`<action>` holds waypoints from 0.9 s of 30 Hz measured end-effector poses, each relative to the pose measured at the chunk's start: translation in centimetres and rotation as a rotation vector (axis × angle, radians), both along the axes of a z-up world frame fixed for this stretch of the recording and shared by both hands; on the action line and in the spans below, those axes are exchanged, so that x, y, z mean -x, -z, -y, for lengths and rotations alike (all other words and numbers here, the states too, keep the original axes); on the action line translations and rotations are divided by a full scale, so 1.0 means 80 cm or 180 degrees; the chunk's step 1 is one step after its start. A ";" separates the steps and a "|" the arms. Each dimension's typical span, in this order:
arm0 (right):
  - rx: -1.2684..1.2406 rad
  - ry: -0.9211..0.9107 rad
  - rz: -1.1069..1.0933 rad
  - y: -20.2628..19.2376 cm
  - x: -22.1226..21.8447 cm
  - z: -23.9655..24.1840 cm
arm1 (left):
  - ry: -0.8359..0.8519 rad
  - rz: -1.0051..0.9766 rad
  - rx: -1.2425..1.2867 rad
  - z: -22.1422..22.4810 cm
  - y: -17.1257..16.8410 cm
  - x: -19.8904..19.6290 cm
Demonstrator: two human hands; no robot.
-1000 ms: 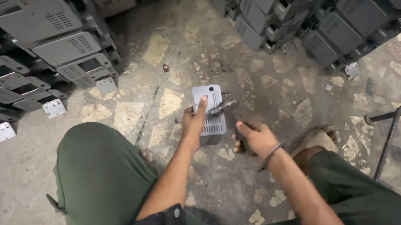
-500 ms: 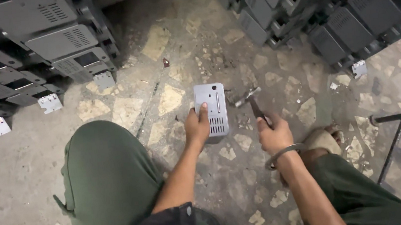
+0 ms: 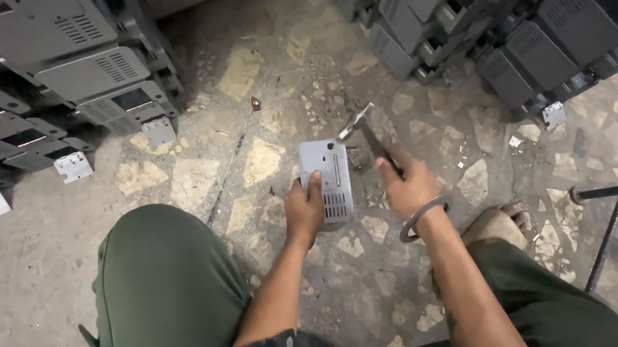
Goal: Hammering metal enclosures to adjust their shape or fit during production.
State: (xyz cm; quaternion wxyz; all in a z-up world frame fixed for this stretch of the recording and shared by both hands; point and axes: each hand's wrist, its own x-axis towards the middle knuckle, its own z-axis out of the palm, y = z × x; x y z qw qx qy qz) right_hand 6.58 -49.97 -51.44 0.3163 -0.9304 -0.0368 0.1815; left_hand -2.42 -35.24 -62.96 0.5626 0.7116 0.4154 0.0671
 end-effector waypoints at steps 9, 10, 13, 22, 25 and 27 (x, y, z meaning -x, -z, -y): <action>-0.0809 0.0785 0.0824 -0.035 -0.010 -0.018 | -0.0019 0.0135 0.0213 0.001 -0.019 0.007; -0.0723 0.0595 0.0069 -0.013 -0.020 -0.009 | -0.0007 0.0168 0.0200 0.001 -0.021 0.008; -0.0807 0.0448 -0.0771 0.018 -0.043 0.012 | -0.0003 0.0148 0.0221 0.001 -0.025 0.007; -0.0896 0.0680 0.0252 -0.032 -0.006 -0.021 | -0.0041 0.0151 0.0209 0.001 -0.023 0.003; -0.0927 0.0499 -0.0277 0.016 -0.017 -0.009 | -0.0064 0.0093 0.0255 0.001 -0.012 0.006; -0.0925 0.0411 -0.0659 0.035 -0.025 -0.002 | -0.0098 0.0063 0.0302 0.000 -0.017 0.007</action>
